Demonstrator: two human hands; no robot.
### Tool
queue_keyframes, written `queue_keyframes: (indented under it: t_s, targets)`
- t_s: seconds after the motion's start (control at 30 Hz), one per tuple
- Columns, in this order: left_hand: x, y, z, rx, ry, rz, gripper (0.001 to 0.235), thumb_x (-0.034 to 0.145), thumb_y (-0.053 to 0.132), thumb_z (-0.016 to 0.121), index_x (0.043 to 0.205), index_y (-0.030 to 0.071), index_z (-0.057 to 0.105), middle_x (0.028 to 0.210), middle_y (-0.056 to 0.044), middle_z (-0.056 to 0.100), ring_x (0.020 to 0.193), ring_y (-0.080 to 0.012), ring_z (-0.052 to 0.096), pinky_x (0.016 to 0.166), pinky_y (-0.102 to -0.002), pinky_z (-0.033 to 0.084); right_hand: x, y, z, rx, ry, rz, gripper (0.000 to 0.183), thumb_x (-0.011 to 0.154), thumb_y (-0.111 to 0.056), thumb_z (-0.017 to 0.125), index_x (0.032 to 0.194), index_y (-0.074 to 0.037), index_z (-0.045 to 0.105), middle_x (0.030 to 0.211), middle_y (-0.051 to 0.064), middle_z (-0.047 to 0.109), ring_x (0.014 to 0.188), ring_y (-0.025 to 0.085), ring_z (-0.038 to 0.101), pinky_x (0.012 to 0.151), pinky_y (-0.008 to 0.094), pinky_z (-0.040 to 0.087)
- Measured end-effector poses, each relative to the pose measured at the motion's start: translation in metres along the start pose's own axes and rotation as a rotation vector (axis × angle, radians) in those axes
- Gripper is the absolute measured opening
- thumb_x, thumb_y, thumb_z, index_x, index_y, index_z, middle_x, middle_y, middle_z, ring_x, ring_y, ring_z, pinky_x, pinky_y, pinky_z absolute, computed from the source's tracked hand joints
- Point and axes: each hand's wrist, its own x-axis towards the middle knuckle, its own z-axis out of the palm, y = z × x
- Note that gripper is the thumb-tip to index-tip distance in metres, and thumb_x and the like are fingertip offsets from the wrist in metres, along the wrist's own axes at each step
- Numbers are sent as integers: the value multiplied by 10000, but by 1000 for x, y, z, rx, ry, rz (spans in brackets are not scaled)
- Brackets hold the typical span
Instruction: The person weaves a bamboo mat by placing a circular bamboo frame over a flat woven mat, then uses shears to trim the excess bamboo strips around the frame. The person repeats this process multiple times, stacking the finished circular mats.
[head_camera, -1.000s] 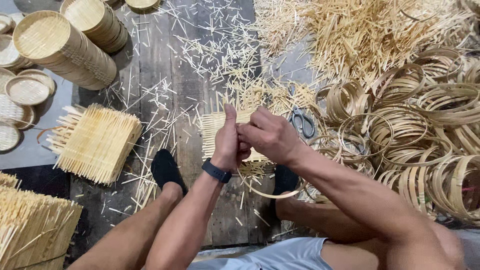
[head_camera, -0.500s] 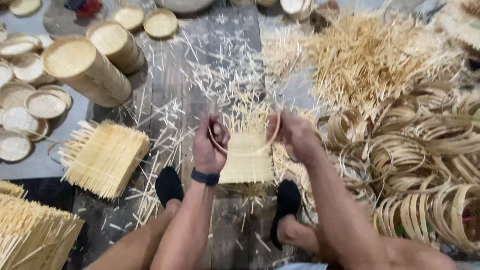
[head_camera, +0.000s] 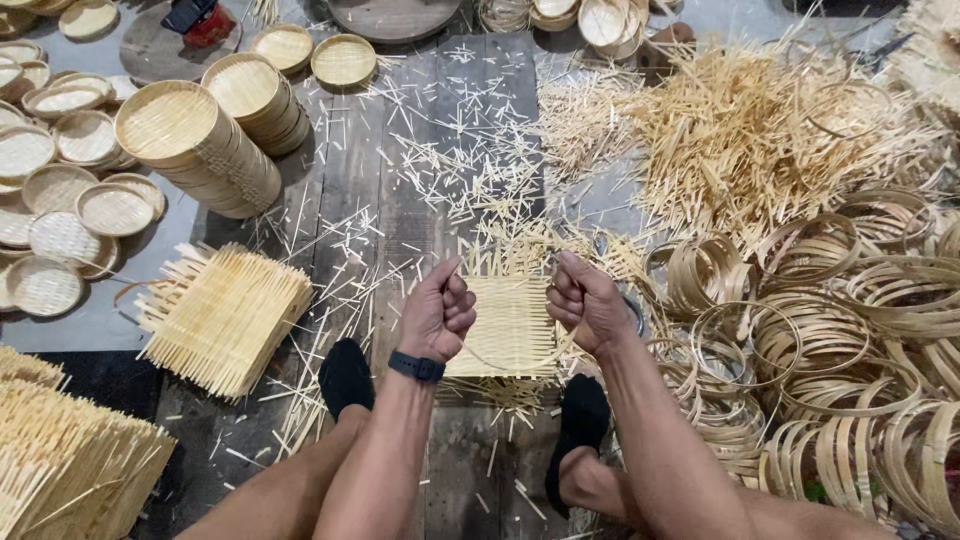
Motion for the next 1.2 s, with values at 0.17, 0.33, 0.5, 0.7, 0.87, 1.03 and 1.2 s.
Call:
queue_keyframes:
  t_s: [0.17,0.33,0.5,0.7,0.87,1.03,1.2]
  targets:
    - [-2,7,0,135,7,-17,316,976,233,607,707,69,595,529,24,402,453,-94,360,396,-252,266,-1,4,1,-97,125,24,388,1013,-335,593,725,-75,580,517,-47,330,451,92,318,421,251,290]
    - [13,3,-18,302,177,31,376,948,208,671,619,106,522,463,56,335,374,-75,302,324,-235,187,10,22,-11,12,86,57,428,1043,-308,649,678,-169,472,532,-47,331,435,88,287,391,265,257]
    - [26,7,-40,227,116,-27,249,948,202,670,764,52,595,532,44,420,423,-63,351,350,-220,236,18,23,-24,-62,26,66,349,1051,-319,640,846,-38,607,614,-22,435,529,96,411,474,248,361]
    - [46,0,-81,115,223,79,159,931,214,675,904,58,666,573,11,533,451,-77,448,379,-223,324,24,37,-48,-653,259,-2,296,873,-110,764,1130,24,708,883,51,739,750,109,699,592,261,587]
    - [66,-33,-137,778,396,363,178,781,88,747,952,55,712,771,-32,734,656,-137,682,594,-292,560,39,80,-84,-999,483,-23,191,852,-75,796,1003,35,758,810,102,749,652,159,695,590,287,568]
    - [83,-56,-171,1453,517,483,308,712,107,749,1013,65,802,878,-126,788,782,-206,767,756,-311,593,50,115,-102,-1397,592,-67,154,823,-91,812,961,-23,801,836,114,784,706,174,739,715,312,584]
    - [86,-55,-188,1523,525,466,280,688,134,806,959,63,808,848,-127,781,784,-227,761,752,-313,580,51,118,-104,-1402,582,-127,189,807,-109,825,981,-36,810,856,132,780,754,205,748,756,333,583]
